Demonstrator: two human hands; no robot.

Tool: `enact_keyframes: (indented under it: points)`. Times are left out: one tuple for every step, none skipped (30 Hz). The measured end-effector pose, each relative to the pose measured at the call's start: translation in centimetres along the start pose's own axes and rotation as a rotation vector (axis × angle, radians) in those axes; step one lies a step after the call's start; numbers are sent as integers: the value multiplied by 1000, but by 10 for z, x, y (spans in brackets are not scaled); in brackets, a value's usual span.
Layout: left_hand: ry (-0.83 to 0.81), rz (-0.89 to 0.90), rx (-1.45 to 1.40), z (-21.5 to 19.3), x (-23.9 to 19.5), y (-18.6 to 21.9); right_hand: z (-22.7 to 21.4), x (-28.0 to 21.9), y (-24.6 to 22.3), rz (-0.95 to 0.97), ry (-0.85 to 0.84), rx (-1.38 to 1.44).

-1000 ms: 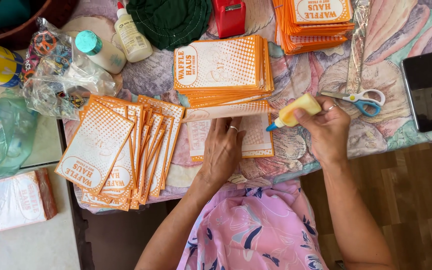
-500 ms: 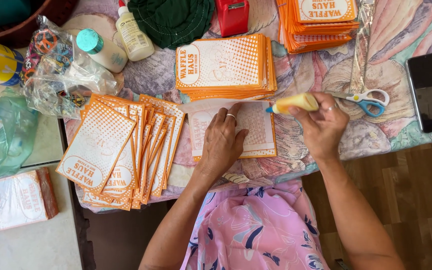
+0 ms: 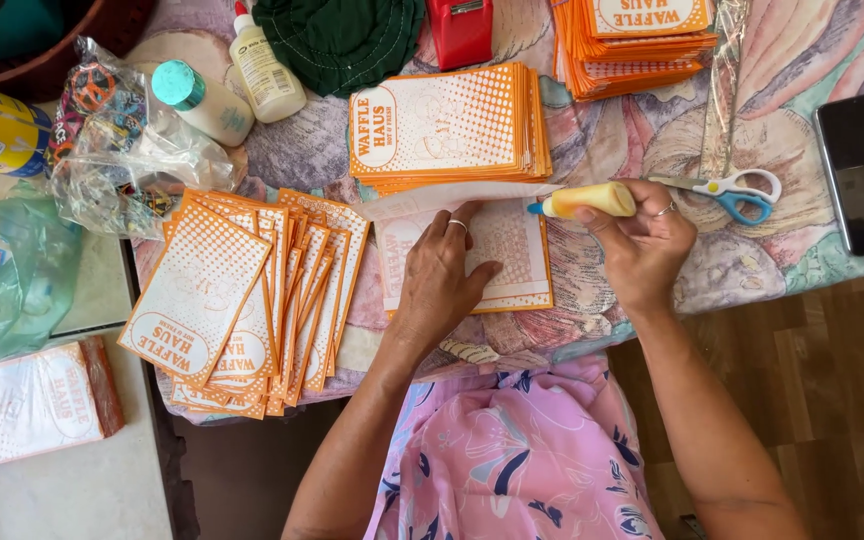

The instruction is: Applying glue to the flaps of paper bags and stacking them in an organized pile.

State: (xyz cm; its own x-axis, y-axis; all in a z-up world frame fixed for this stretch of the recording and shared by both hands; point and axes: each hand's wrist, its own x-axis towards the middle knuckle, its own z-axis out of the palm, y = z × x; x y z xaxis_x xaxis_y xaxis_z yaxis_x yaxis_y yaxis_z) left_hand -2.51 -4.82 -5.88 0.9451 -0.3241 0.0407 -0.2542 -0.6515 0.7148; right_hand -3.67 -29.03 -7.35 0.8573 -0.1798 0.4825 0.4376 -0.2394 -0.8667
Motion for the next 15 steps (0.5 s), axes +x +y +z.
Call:
enact_keyframes:
  points:
    - [-2, 0, 0, -1, 0, 1, -3, -2, -1, 2, 1, 0]
    - [-6, 9, -4, -2, 0, 2, -6, -4, -3, -6, -34, -11]
    - [-9, 15, -9, -3, -1, 3, -9, -7, -4, -13, -74, -20]
    - [-9, 11, -10, -2, 0, 2, -13, -12, -9, -10, -76, -20]
    - [-6, 9, -1, -2, 0, 2, -17, -18, -15, 29, -91, -10]
    - [-4, 7, 8, -1, 0, 3, -21, -24, -22, 69, -106, -1]
    - [-2, 5, 7, -1, 0, 2, -25, -29, -21, 69, -109, 0]
    - [-7, 5, 9, -1, 1, 2, -29, -35, -21, 104, -110, -35]
    - [-12, 6, 13, -1, 1, 1, -34, -41, -21, 138, -110, -70]
    - [-10, 5, 13, 0, 1, 1, -31, -35, -22, 138, -112, -69]
    - [-7, 7, 16, 1, 1, 0, -28, -30, -23, 110, -123, -38]
    - [-3, 9, 20, 1, 0, 0, -26, -25, -24, 82, -135, -8]
    - [-3, 11, 23, 1, 1, 1, -20, -18, -21, 80, -132, -6]
    - [-4, 12, 19, 0, 1, 2, -14, -11, -19, 20, -114, -12]
    - [-8, 11, 16, 0, 0, 2, -8, -5, -17, -39, -96, -18]
